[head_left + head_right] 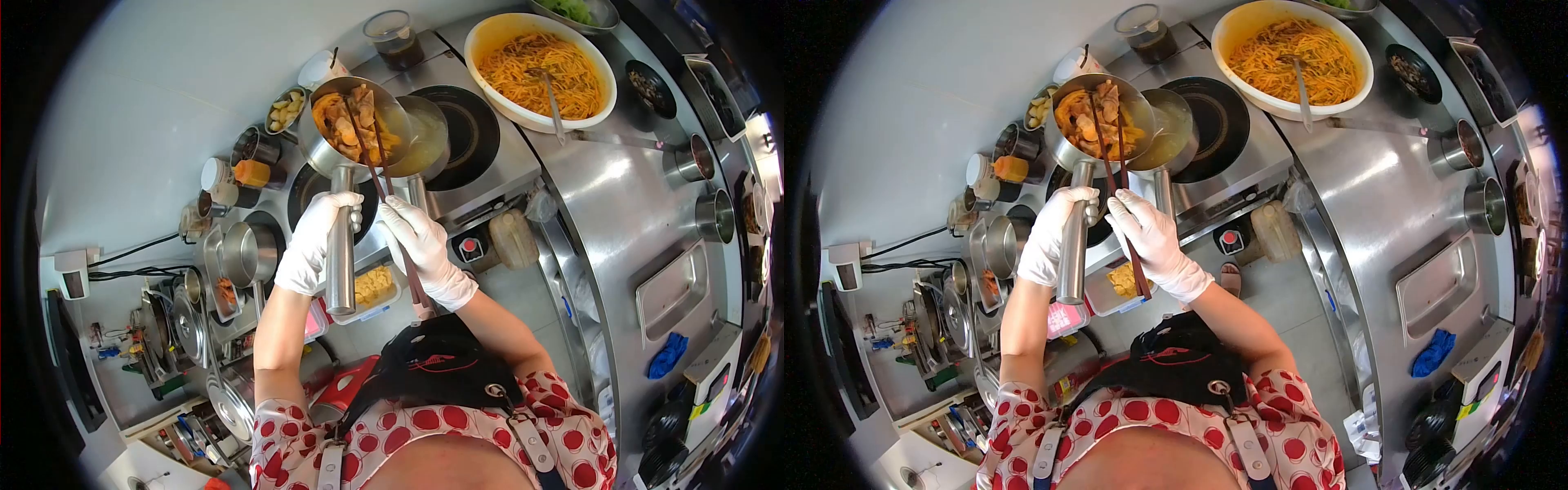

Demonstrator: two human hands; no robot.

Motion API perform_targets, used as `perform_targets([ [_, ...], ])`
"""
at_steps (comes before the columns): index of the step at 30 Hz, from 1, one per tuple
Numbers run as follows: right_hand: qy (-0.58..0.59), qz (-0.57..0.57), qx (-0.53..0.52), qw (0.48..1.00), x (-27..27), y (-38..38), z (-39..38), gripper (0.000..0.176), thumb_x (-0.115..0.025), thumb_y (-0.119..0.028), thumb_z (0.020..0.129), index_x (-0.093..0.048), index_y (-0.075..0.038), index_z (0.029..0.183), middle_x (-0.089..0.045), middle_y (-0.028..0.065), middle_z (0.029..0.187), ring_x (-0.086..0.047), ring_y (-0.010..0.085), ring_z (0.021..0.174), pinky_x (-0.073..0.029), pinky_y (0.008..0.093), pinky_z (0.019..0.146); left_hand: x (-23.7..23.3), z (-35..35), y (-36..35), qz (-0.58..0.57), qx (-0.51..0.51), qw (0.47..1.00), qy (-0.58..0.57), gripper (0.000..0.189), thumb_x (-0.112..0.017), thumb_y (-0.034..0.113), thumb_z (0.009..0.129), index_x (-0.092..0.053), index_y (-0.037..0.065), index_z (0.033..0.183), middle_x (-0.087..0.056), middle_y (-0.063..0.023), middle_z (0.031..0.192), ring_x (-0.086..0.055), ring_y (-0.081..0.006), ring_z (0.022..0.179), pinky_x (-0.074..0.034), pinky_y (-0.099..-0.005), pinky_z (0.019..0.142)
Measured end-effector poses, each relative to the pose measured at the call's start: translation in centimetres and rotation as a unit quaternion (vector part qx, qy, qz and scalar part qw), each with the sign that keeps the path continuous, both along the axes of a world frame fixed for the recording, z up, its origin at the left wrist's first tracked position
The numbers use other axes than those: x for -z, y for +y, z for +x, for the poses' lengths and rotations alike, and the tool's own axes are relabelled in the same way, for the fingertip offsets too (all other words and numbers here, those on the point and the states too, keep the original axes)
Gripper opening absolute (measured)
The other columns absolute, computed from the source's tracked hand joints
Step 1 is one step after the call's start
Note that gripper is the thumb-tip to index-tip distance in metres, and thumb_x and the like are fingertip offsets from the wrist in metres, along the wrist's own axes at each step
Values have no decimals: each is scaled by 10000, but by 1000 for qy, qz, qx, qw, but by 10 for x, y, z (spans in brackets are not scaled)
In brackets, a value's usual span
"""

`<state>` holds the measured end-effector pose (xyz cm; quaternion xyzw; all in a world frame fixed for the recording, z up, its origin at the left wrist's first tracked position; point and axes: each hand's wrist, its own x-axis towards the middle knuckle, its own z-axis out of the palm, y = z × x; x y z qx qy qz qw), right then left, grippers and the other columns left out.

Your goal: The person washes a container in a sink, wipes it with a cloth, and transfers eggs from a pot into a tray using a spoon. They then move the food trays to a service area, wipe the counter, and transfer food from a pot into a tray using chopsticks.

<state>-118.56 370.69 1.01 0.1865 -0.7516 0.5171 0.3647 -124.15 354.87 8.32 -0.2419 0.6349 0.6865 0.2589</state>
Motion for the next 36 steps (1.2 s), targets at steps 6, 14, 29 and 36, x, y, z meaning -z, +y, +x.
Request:
perform_targets([
  [6,0,-36,0,999,3,-1,-2,375,-724,14,702,-622,3,1062,-614,172,1016,-649,313,895,-551,349,753,-5,-5,2,-71,7,997,4,87,-610,78,791,-558,9,780,-531,-37,615,-520,-137,513,-441,-262,503],
  [14,-2,-53,8,999,2,-4,-2,383,-723,21,703,-621,0,1072,-614,174,1008,-647,320,898,-551,349,761,-8,-9,6,-87,3,996,7,90,-611,63,789,-554,-6,784,-532,-51,601,-526,-152,497,-458,-283,489],
  [29,-15,-102,20,995,6,-6,1,336,-712,31,718,-634,8,1044,-623,182,1015,-650,315,903,-549,352,774,-21,-11,21,-150,23,988,-1,84,-606,52,789,-560,-18,786,-547,-68,622,-536,-161,512,-467,-291,492],
  [36,-20,-128,25,991,8,-5,4,319,-703,33,732,-634,13,1043,-627,183,1010,-653,312,893,-548,344,759,-18,-10,27,-166,24,986,-6,100,-605,77,797,-556,-11,803,-533,-51,618,-512,-137,505,-438,-263,473],
])
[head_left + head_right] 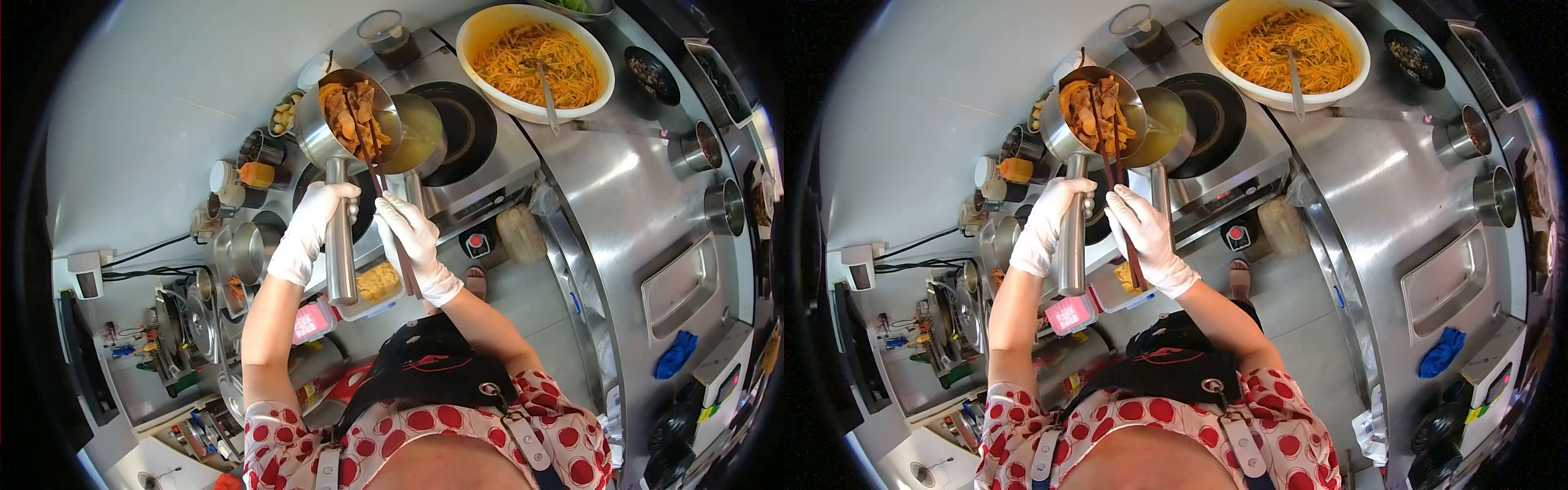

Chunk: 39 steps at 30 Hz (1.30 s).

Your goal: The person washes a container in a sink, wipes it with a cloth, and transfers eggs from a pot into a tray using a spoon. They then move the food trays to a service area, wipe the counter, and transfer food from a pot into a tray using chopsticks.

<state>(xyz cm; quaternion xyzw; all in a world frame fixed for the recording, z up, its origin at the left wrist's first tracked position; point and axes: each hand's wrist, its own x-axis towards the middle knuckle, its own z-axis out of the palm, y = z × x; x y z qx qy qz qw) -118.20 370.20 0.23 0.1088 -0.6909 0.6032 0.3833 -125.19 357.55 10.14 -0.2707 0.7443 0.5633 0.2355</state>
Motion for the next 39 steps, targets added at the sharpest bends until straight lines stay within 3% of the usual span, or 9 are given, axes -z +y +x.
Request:
perform_targets([
  [28,-2,-48,27,998,-7,-2,0,300,-682,45,746,-641,6,1040,-638,195,976,-663,319,872,-552,339,737,-13,-10,10,-87,25,996,10,104,-618,63,782,-580,-31,763,-561,-68,615,-551,-163,493,-469,-295,471],
  [30,-18,-65,32,997,-10,-3,1,293,-674,87,724,-663,7,1006,-649,156,940,-663,276,909,-535,309,771,-15,-10,11,-92,28,995,12,107,-622,64,780,-584,-35,766,-563,-71,616,-553,-162,498,-466,-291,474],
  [34,-19,-72,35,997,-12,-3,0,281,-671,84,731,-663,8,1001,-649,156,943,-663,275,903,-533,308,771,-18,-11,13,-106,35,994,16,117,-625,72,793,-575,-30,766,-556,-68,626,-536,-152,508,-459,-277,478],
  [37,1,-69,44,997,-12,-3,-2,294,-684,48,741,-655,-6,1029,-646,183,965,-670,306,853,-551,316,722,-18,-14,11,-110,31,993,17,111,-630,59,773,-594,-46,782,-570,-74,624,-556,-162,505,-465,-292,482],
  [39,-27,-87,29,995,-15,-5,1,253,-666,72,752,-658,14,998,-648,164,951,-661,282,894,-531,313,778,-21,-14,13,-134,45,990,11,114,-631,59,771,-594,-49,784,-571,-74,625,-559,-163,508,-465,-295,482],
])
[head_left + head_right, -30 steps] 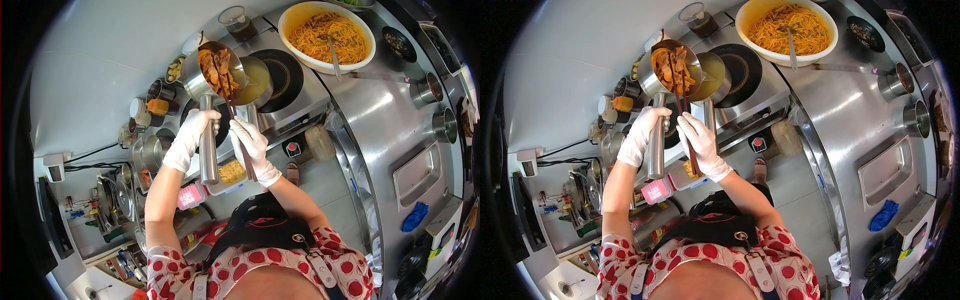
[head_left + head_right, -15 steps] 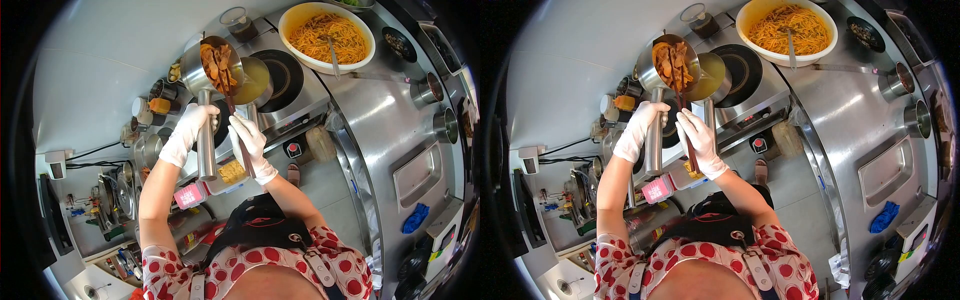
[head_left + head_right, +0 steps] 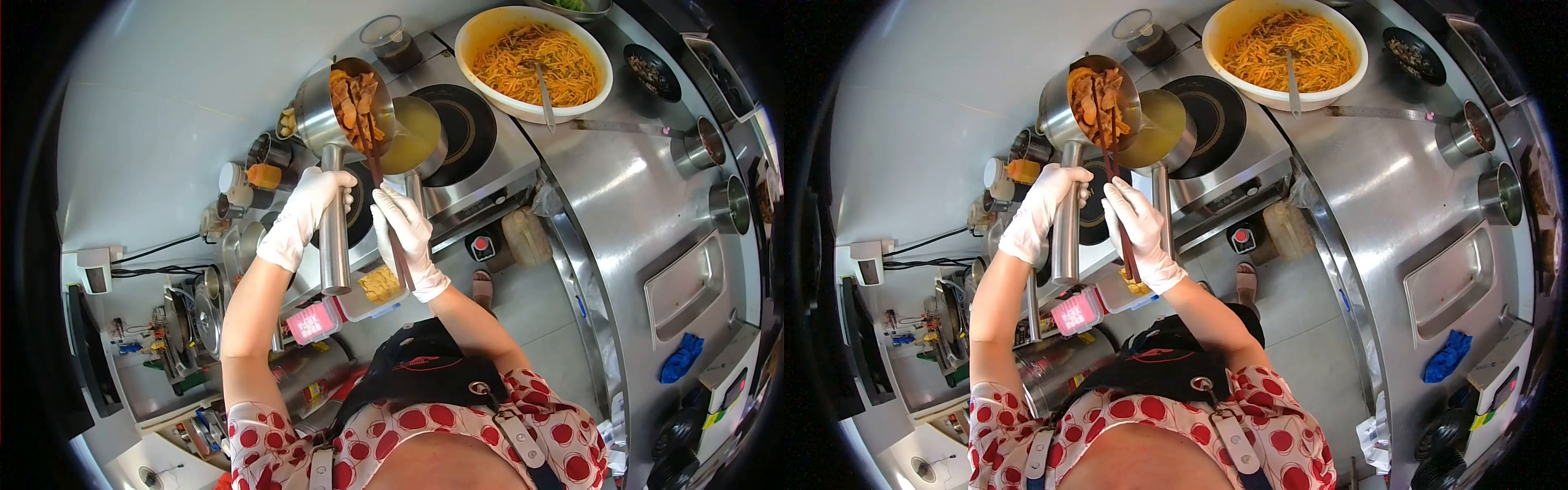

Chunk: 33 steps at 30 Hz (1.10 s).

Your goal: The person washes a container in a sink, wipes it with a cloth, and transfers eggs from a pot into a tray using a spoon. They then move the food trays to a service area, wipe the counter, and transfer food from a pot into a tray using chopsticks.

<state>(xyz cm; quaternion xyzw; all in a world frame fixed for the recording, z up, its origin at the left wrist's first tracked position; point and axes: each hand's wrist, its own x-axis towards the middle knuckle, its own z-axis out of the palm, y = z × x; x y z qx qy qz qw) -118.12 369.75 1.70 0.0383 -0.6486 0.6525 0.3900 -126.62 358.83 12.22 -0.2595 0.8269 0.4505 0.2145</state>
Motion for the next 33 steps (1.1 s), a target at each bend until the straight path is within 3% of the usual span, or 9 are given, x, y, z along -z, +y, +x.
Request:
perform_targets([
  [33,-15,-13,10,1000,15,-4,-7,271,-666,84,753,-656,12,1013,-650,156,964,-665,264,876,-528,294,760,14,-10,1,-29,-6,999,-21,129,-635,61,761,-574,-51,783,-567,-76,633,-566,-158,513,-459,-297,475],
])
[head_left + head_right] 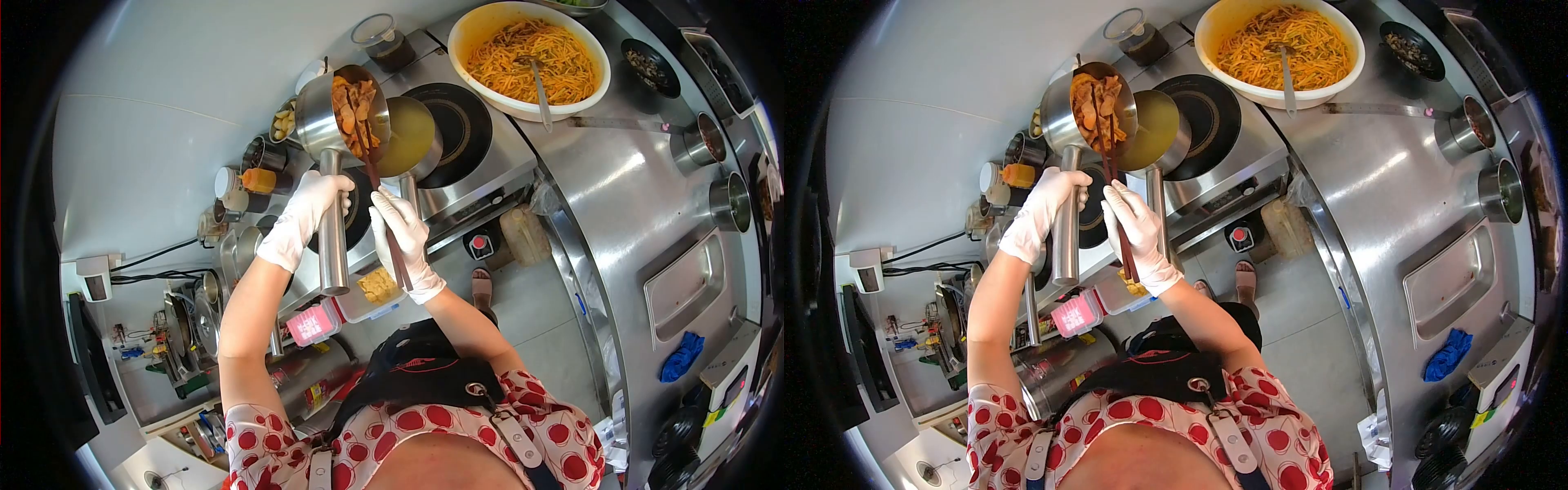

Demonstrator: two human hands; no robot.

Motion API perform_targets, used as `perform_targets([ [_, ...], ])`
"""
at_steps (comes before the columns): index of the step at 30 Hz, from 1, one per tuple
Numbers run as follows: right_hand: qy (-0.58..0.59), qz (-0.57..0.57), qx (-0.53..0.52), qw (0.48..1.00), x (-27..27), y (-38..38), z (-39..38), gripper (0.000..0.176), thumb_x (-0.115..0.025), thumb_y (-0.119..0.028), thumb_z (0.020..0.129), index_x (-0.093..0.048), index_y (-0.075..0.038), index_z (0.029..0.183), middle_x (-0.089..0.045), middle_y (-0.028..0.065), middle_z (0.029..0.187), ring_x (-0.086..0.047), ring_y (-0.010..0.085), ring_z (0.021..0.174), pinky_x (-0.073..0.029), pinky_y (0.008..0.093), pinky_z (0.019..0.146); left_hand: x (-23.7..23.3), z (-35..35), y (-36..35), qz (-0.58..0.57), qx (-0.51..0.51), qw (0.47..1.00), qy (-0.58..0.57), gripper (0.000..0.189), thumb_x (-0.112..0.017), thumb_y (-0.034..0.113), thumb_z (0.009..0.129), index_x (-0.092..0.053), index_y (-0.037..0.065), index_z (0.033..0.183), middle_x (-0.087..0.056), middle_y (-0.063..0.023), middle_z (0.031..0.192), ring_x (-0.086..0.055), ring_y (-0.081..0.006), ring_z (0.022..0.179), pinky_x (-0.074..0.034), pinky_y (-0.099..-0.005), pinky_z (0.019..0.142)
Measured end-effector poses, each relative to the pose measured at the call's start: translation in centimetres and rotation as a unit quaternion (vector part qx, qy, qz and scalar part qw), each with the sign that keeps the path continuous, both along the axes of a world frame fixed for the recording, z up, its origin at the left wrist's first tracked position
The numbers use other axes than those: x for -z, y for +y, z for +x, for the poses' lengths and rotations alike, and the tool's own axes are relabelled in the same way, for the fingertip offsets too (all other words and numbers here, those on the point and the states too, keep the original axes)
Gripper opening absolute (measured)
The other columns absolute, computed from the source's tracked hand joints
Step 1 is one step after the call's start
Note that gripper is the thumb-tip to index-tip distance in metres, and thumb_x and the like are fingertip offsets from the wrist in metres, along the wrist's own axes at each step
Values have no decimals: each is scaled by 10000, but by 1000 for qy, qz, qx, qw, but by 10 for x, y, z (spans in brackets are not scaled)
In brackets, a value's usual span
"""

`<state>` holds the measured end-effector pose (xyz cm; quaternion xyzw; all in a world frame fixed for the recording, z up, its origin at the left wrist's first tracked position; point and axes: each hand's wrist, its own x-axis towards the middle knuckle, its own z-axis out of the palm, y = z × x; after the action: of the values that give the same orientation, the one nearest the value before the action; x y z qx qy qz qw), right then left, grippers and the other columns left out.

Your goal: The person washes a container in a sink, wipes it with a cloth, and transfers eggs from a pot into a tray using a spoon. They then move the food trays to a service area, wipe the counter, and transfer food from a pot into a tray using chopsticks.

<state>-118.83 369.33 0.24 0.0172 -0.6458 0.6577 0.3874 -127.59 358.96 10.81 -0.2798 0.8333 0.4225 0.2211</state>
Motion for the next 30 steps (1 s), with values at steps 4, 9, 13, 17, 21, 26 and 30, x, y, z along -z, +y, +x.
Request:
perform_targets([
  [4,3,2,6,1000,0,0,-1,264,-667,79,755,-656,12,1010,-650,158,961,-665,266,871,-529,295,755,2,0,0,-3,9,1000,2,131,-636,62,762,-572,-51,781,-567,-76,634,-566,-159,513,-457,-299,476],
  [9,1,5,7,1000,0,0,-1,266,-669,78,750,-659,11,1006,-652,158,952,-667,267,871,-530,300,756,3,0,-2,-3,10,1000,4,135,-636,63,761,-570,-53,780,-568,-77,635,-568,-161,513,-460,-304,476],
  [13,4,2,3,1000,-1,0,-1,265,-671,77,747,-661,9,1003,-653,157,947,-666,270,876,-529,304,764,2,0,-2,-3,7,1000,1,134,-636,61,760,-571,-54,781,-570,-78,637,-570,-163,515,-463,-308,469],
  [17,6,6,4,1000,-1,-1,-1,262,-673,74,745,-664,4,997,-655,155,943,-666,273,879,-531,309,766,1,3,-2,-3,7,1000,1,130,-632,67,765,-576,-50,775,-568,-77,628,-567,-165,510,-466,-309,463],
  [21,8,20,-1,1000,1,-1,-1,268,-676,67,742,-664,-2,1000,-654,154,945,-668,276,888,-534,313,763,6,5,-7,29,-5,999,13,121,-626,72,770,-579,-39,764,-563,-77,616,-558,-169,501,-467,-310,460],
  [26,15,42,-12,999,0,2,1,250,-675,45,747,-653,14,994,-646,177,924,-663,313,864,-546,334,744,10,9,-13,62,-22,998,6,103,-618,61,769,-574,-31,754,-558,-75,612,-550,-169,495,-470,-312,458],
  [30,15,54,-19,998,0,0,1,247,-677,33,751,-649,14,996,-646,175,933,-662,314,864,-545,333,744,8,12,-14,63,-23,998,11,97,-612,58,769,-569,-28,751,-559,-76,620,-548,-168,496,-472,-312,459],
])
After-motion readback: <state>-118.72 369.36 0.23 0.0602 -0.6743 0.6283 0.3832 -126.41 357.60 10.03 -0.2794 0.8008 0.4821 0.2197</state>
